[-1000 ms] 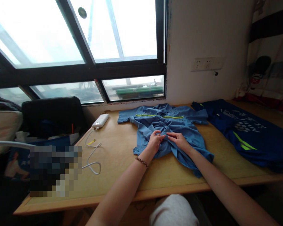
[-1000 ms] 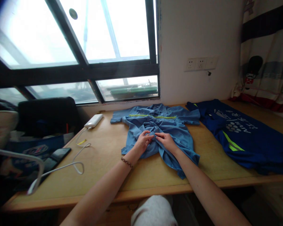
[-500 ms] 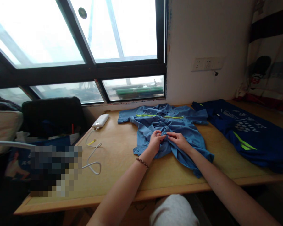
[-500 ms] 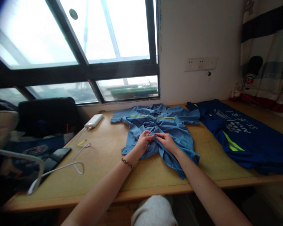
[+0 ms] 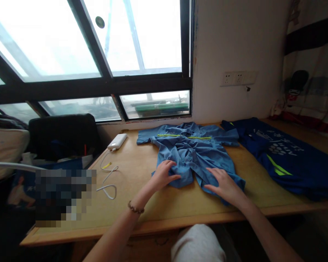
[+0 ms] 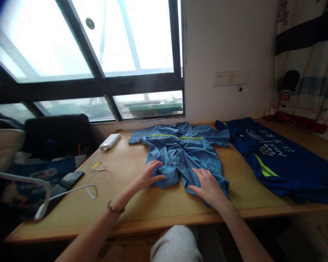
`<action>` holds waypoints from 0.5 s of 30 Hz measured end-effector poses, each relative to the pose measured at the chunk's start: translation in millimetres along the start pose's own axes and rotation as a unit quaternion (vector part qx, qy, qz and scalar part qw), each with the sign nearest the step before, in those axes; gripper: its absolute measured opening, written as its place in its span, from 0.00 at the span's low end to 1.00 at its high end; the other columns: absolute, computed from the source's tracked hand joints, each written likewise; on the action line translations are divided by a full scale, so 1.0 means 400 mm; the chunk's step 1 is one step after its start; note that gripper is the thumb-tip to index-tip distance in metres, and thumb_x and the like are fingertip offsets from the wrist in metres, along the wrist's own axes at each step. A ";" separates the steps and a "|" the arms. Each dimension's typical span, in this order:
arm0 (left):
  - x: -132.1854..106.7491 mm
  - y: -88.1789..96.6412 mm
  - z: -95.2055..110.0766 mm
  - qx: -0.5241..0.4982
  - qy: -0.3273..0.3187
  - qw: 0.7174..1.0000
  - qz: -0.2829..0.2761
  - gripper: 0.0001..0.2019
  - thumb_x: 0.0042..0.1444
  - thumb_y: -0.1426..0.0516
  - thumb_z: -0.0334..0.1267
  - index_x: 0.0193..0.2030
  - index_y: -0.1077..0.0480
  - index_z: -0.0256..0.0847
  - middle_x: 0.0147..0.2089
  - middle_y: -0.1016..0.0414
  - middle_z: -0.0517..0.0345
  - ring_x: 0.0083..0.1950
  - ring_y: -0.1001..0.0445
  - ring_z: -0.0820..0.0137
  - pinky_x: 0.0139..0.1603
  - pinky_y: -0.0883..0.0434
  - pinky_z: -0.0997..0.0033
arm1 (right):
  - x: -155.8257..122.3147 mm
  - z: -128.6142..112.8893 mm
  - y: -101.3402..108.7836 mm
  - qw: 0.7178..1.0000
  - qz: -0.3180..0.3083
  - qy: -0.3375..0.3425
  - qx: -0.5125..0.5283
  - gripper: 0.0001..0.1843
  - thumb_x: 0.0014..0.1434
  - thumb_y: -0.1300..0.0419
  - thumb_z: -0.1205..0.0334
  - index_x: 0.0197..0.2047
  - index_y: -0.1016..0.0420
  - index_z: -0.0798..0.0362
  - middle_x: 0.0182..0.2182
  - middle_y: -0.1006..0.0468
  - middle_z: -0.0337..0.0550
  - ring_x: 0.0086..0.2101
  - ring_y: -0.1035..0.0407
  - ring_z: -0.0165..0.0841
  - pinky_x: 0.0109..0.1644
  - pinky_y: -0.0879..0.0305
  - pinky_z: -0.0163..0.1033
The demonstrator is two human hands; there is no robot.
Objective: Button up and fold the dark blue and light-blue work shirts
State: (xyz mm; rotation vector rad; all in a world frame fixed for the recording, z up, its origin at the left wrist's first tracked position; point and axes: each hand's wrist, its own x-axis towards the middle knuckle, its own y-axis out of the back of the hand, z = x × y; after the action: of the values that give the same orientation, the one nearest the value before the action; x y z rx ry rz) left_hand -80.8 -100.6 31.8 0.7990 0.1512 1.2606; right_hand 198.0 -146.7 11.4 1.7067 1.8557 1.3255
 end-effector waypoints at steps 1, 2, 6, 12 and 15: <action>-0.039 0.021 -0.006 0.055 -0.018 0.998 -0.014 0.24 0.35 0.36 0.44 0.43 0.31 0.44 0.49 0.32 0.51 0.53 0.38 0.58 0.54 0.42 0.59 | -0.041 0.013 0.010 0.999 0.010 -0.006 -0.044 0.28 0.45 0.39 0.52 0.50 0.33 0.50 0.44 0.30 0.48 0.45 0.38 0.43 0.49 0.41 0.48; -0.077 0.039 -0.012 0.101 -0.026 0.994 -0.028 0.26 0.36 0.37 0.45 0.46 0.32 0.45 0.53 0.35 0.51 0.56 0.41 0.57 0.56 0.44 0.57 | -0.078 0.028 0.018 0.996 0.021 -0.015 -0.081 0.25 0.45 0.40 0.52 0.48 0.31 0.50 0.44 0.29 0.48 0.45 0.38 0.43 0.49 0.41 0.48; -0.187 0.098 -0.031 0.201 -0.005 0.979 -0.034 0.20 0.47 0.44 0.39 0.49 0.35 0.46 0.53 0.35 0.51 0.54 0.38 0.60 0.54 0.41 0.59 | -0.176 0.110 0.062 0.981 0.063 -0.056 -0.176 0.19 0.47 0.43 0.53 0.42 0.27 0.51 0.42 0.28 0.48 0.44 0.37 0.44 0.48 0.40 0.49; -0.302 0.209 -0.064 0.195 0.100 0.973 0.072 0.13 0.45 0.51 0.30 0.38 0.31 0.43 0.40 0.28 0.52 0.42 0.30 0.62 0.45 0.35 0.65 | -0.264 0.251 0.186 0.973 0.041 -0.101 -0.203 0.17 0.43 0.47 0.61 0.38 0.25 0.48 0.42 0.27 0.43 0.42 0.34 0.41 0.47 0.38 0.46; -0.357 0.234 -0.070 0.105 0.205 0.948 0.218 0.13 0.39 0.48 0.32 0.36 0.33 0.41 0.34 0.27 0.53 0.38 0.30 0.60 0.41 0.34 0.64 | -0.291 0.284 0.212 0.954 0.082 -0.168 -0.235 0.19 0.42 0.51 0.65 0.37 0.26 0.51 0.42 0.28 0.47 0.39 0.31 0.42 0.43 0.35 0.46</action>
State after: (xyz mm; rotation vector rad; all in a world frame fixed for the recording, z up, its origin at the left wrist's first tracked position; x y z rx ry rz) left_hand -216.9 -207.2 23.5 0.7643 0.4709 1.8497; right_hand 364.4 -214.2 -25.8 1.7142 1.1228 1.3046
